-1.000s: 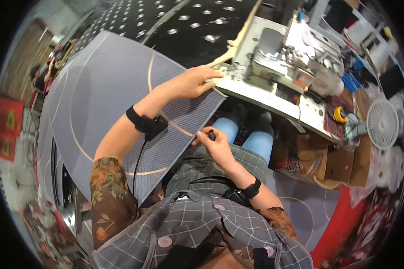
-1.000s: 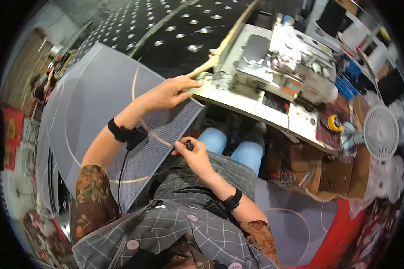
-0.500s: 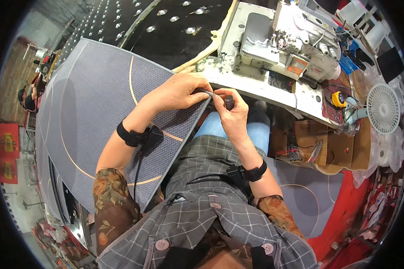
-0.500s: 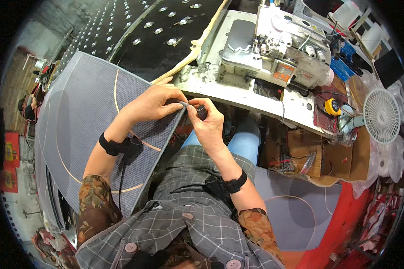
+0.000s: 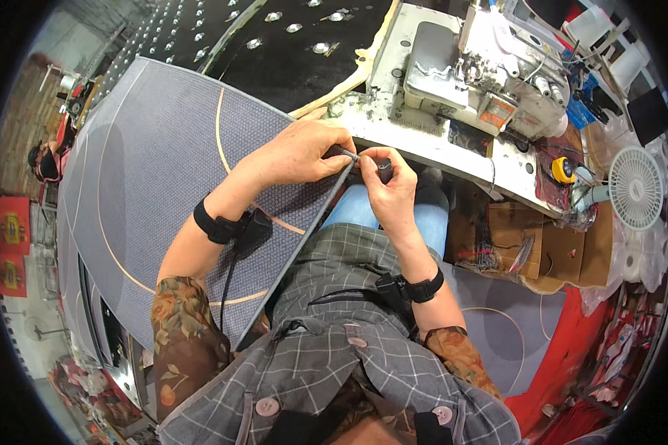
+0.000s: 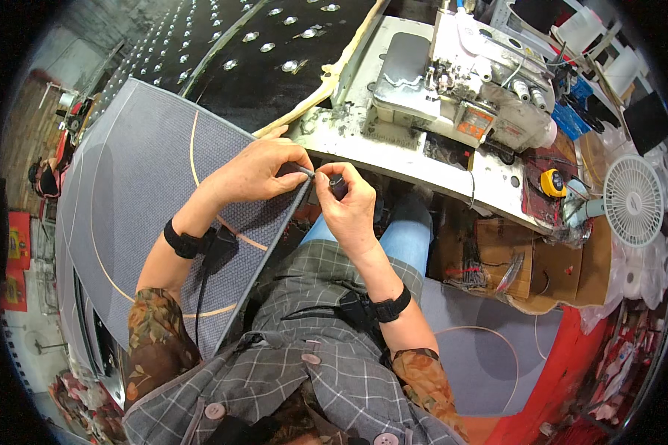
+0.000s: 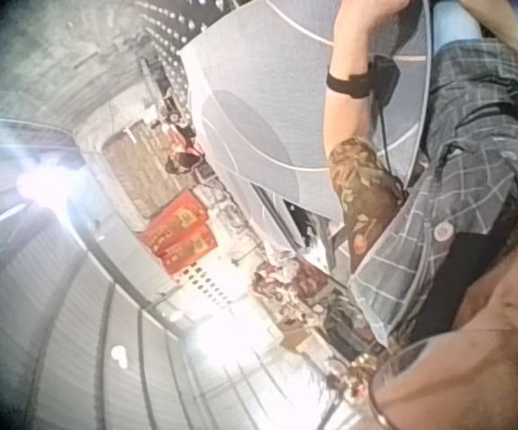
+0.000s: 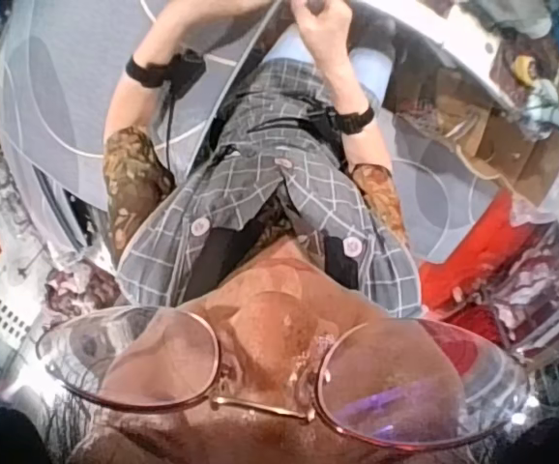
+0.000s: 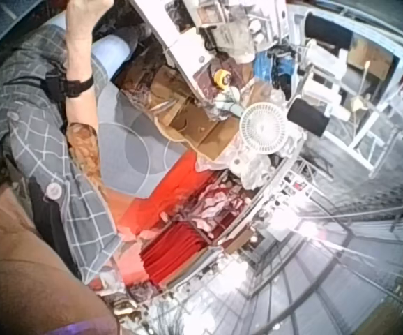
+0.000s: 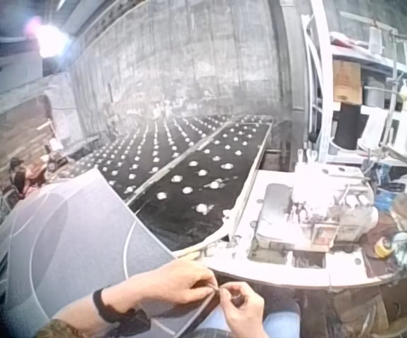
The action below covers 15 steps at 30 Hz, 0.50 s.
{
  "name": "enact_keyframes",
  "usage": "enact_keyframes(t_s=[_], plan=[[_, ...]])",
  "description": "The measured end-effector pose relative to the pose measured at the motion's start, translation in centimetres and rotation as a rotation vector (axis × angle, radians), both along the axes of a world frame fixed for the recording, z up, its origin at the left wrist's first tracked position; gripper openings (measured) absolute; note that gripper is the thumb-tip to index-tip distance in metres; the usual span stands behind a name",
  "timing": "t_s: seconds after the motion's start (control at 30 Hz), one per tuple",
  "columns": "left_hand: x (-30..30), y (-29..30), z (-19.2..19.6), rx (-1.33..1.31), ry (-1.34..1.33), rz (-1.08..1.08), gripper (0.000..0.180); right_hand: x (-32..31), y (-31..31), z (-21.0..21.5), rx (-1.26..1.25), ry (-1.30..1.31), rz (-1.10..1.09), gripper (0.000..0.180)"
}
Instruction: The person picks up a mat from a stack, trims its corner with a handheld tool, and places it onto a cart, repeating this process for several mats.
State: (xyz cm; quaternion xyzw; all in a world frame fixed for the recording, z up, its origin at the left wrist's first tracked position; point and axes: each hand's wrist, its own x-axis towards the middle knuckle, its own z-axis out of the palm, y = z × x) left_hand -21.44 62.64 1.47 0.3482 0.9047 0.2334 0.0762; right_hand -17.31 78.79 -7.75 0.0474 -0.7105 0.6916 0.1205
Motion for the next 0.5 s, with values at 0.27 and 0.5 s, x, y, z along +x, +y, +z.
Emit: enact_keyframes(t_s=[0.27, 0.5], plan=[[-0.2, 0.0, -0.2, 0.045, 0.073, -0.041, 0.017, -0.5, 0.6, 0.9, 0.351, 0.391, -0.090, 0.010], [-0.4, -0.3, 0.0, 0.060, 0.002, -0.018, 0.018, -0.3, 0.9, 0.3, -0.033, 0.034, 0.055, 0.006]])
